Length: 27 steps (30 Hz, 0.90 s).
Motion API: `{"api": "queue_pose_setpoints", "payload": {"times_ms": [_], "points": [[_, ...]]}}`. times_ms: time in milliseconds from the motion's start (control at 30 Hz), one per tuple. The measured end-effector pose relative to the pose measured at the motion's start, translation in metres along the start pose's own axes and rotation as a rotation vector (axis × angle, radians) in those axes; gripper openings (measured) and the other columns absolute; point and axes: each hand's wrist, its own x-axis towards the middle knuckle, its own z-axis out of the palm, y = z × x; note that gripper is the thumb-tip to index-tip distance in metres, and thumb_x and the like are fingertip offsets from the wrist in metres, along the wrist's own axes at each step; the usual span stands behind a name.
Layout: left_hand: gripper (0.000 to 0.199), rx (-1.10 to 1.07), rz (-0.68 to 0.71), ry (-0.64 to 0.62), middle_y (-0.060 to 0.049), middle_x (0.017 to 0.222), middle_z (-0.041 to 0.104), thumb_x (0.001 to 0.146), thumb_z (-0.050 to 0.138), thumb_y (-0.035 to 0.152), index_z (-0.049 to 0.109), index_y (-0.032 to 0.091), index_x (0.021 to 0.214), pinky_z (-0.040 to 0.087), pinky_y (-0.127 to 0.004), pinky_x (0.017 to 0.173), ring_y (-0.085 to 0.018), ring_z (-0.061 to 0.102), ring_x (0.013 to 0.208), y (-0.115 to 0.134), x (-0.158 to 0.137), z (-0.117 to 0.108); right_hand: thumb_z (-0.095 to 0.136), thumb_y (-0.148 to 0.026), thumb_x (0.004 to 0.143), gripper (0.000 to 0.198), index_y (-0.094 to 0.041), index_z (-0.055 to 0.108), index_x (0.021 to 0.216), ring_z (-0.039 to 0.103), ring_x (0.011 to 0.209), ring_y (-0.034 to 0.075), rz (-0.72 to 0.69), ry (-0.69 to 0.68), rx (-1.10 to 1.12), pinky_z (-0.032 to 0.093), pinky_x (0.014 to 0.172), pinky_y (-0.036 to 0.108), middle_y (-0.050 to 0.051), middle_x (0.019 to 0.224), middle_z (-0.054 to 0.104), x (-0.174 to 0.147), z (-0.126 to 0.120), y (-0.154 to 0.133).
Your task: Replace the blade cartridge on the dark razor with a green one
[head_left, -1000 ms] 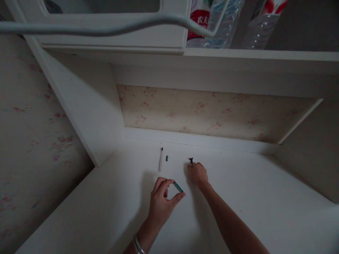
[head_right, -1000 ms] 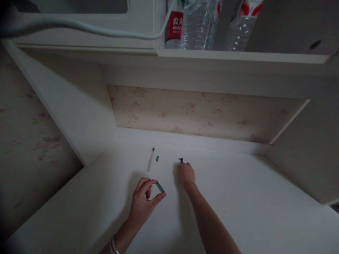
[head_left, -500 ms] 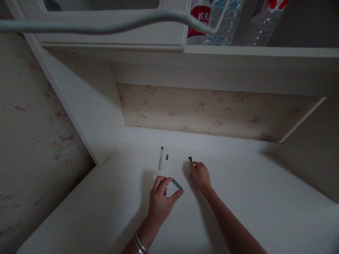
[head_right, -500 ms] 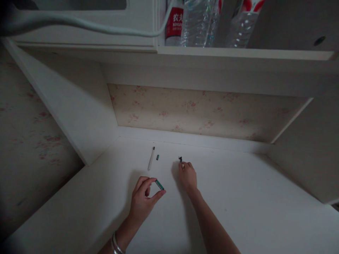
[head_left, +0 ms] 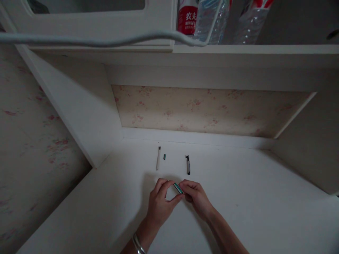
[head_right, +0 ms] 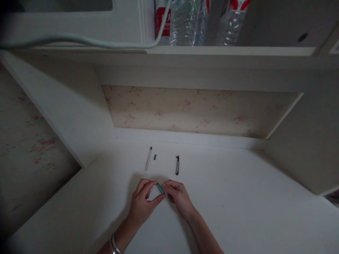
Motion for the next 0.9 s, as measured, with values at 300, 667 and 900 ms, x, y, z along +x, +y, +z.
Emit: {"api": "queue_pose_setpoints", "payload": {"times_ms": [300,667,900], "points": [[0.040,0.128,0.050,-0.086,-0.006,0.090,0.058,0.073,0.070,0.040,0.062,0.021,0.108,0.049,-0.027,0.063,-0.014,0.054,0.067,0.001,-0.001,0.001,0.065,-0.044,0.080,0.031,-0.013,0.063,0.072,0.020,0.045,0.007,0.000,-0.074,-0.050,0.012,0.043,0.024,-0.007,0.051,0.032,0.002,-0.007,-0.004],[0.037,-0.514,-0.413,-0.337,-0.002,0.069,0.054,0.086,0.053,0.042,0.065,0.013,0.105,0.036,-0.019,0.040,-0.008,0.046,0.048,0.004,0.011,-0.001,0.065,-0.038,0.078,0.027,-0.013,0.062,0.067,0.020,0.046,0.007,0.062,-0.176,-0.163,0.012,0.043,0.024,-0.006,0.051,0.034,0.002,-0.019,-0.023],[0.036,-0.626,-0.529,-0.392,-0.006,0.076,0.062,0.080,0.061,0.040,0.066,0.010,0.100,0.041,-0.020,0.041,-0.010,0.052,0.053,0.002,0.014,-0.006,0.064,-0.039,0.079,0.028,-0.013,0.066,0.068,0.020,0.047,0.008,0.069,-0.205,-0.231,0.012,0.044,0.024,-0.007,0.049,0.032,0.002,-0.019,-0.027]]}}
